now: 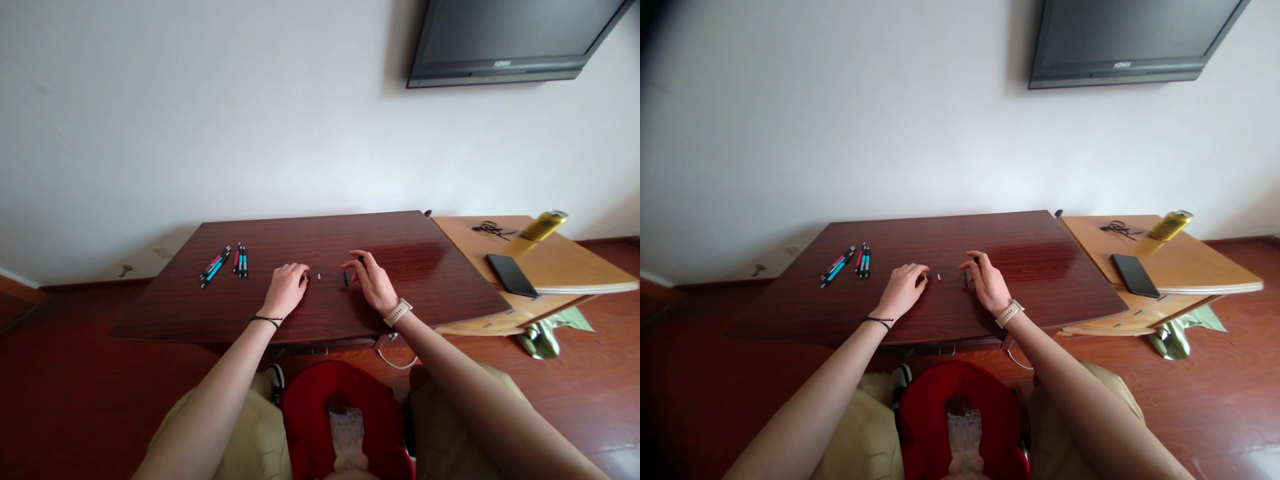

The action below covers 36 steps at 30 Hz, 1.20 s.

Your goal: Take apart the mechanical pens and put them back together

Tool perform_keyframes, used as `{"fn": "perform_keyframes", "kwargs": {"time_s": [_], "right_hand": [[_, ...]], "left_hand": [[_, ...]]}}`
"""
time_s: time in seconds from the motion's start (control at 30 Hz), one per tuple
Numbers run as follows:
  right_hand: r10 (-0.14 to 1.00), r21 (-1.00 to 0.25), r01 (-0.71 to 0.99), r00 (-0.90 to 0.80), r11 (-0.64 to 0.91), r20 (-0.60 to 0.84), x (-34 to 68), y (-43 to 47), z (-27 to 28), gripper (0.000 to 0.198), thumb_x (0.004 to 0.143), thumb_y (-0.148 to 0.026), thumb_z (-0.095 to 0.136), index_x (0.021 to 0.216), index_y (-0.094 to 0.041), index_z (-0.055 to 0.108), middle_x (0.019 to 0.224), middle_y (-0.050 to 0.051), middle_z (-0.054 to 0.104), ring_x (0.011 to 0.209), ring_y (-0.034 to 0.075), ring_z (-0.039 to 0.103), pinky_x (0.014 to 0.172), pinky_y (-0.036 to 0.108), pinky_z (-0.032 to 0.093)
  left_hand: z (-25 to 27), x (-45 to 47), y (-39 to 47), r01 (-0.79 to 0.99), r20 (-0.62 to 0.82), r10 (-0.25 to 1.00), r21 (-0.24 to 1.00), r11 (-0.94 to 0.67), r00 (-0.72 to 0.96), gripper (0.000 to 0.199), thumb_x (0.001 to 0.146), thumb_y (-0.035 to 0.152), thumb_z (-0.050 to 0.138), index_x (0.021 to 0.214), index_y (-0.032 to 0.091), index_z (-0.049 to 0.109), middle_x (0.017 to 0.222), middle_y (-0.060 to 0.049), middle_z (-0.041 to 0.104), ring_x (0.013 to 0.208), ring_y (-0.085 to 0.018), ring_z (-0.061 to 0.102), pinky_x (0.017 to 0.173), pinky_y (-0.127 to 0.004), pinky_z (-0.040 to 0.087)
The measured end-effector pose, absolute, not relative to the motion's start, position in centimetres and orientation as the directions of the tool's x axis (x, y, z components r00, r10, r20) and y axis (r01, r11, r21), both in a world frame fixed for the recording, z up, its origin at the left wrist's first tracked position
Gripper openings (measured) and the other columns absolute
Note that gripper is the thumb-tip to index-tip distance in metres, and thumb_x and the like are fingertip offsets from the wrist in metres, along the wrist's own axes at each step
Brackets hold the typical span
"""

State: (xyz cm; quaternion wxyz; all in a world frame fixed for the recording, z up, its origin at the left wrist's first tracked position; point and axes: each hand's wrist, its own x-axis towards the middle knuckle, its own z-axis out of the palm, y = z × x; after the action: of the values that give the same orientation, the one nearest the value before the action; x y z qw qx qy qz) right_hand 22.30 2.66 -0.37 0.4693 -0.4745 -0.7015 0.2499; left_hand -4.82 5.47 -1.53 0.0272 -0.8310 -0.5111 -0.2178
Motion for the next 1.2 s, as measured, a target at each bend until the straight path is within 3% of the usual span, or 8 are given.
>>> {"fn": "perform_keyframes", "kwargs": {"time_s": [0.27, 0.5, 0.63, 0.8, 1.0, 1.2], "right_hand": [[0.904, -0.798, 0.498, 0.062, 0.340, 0.424, 26.3, 1.8, 0.0, 0.035, 0.111, -0.050, 0.042, 0.127, -0.023, 0.059, 0.102, 0.006, 0.083, 0.060, 0.018, 0.057, 0.065, 0.031, 0.046], [0.922, -0.855, 0.392, 0.042, 0.340, 0.386, 27.1, 2.2, -0.6, 0.036, 0.106, -0.056, 0.055, 0.113, -0.022, 0.068, 0.088, 0.005, 0.075, 0.068, 0.019, 0.066, 0.065, 0.030, 0.052], [0.892, -0.812, 0.428, 0.027, 0.398, 0.451, 27.4, 2.0, -0.3, 0.035, 0.103, -0.053, 0.061, 0.107, -0.021, 0.076, 0.105, 0.009, 0.073, 0.080, 0.020, 0.070, 0.073, 0.032, 0.057], [0.906, -0.795, 0.490, 0.026, 0.357, 0.423, 28.0, 1.9, -0.4, 0.034, 0.102, -0.049, 0.062, 0.114, -0.023, 0.081, 0.099, 0.008, 0.076, 0.082, 0.022, 0.070, 0.075, 0.034, 0.058], [0.913, -0.781, 0.520, 0.004, 0.346, 0.407, 28.2, 1.9, -0.6, 0.031, 0.101, -0.043, 0.065, 0.119, -0.024, 0.081, 0.107, 0.008, 0.079, 0.085, 0.022, 0.072, 0.080, 0.034, 0.058], [0.904, -0.689, 0.622, -0.071, 0.371, 0.423, 28.1, 1.7, -0.7, 0.034, 0.105, -0.037, 0.058, 0.131, -0.026, 0.077, 0.106, 0.007, 0.075, 0.083, 0.020, 0.069, 0.079, 0.032, 0.056]], "left_hand": [[-0.7, -4.0, 5.0, 0.852, 0.491, 0.779, 0.128, -0.508, 0.391, 0.022, 0.098, 0.018, 0.065, 0.120, 0.021, 0.068, 0.121, -0.010, 0.072, 0.116, -0.031, 0.062, 0.099, -0.047, 0.047], [0.6, -1.9, 4.0, 0.743, 0.518, 0.653, 0.050, -0.668, 0.552, 0.025, 0.105, 0.015, 0.052, 0.115, 0.023, 0.074, 0.120, -0.009, 0.073, 0.119, -0.029, 0.061, 0.106, -0.049, 0.046], [0.5, -0.8, 3.8, 0.675, 0.441, 0.610, 0.012, -0.738, 0.659, 0.032, 0.106, 0.014, 0.050, 0.124, 0.024, 0.074, 0.128, -0.008, 0.074, 0.125, -0.028, 0.059, 0.111, -0.048, 0.043], [0.2, 0.1, 4.3, 0.651, 0.364, 0.615, 0.031, -0.759, 0.700, 0.039, 0.107, 0.014, 0.047, 0.132, 0.028, 0.073, 0.138, -0.006, 0.073, 0.130, -0.027, 0.056, 0.116, -0.050, 0.039], [-0.1, 0.6, 4.6, 0.647, 0.354, 0.614, 0.033, -0.762, 0.705, 0.037, 0.106, 0.014, 0.048, 0.126, 0.027, 0.076, 0.132, -0.006, 0.075, 0.128, -0.027, 0.058, 0.117, -0.050, 0.038], [-0.2, 0.5, 4.6, 0.675, 0.346, 0.634, 0.006, -0.738, 0.691, 0.037, 0.105, 0.013, 0.049, 0.127, 0.025, 0.075, 0.127, -0.009, 0.074, 0.122, -0.028, 0.059, 0.113, -0.050, 0.041]]}}
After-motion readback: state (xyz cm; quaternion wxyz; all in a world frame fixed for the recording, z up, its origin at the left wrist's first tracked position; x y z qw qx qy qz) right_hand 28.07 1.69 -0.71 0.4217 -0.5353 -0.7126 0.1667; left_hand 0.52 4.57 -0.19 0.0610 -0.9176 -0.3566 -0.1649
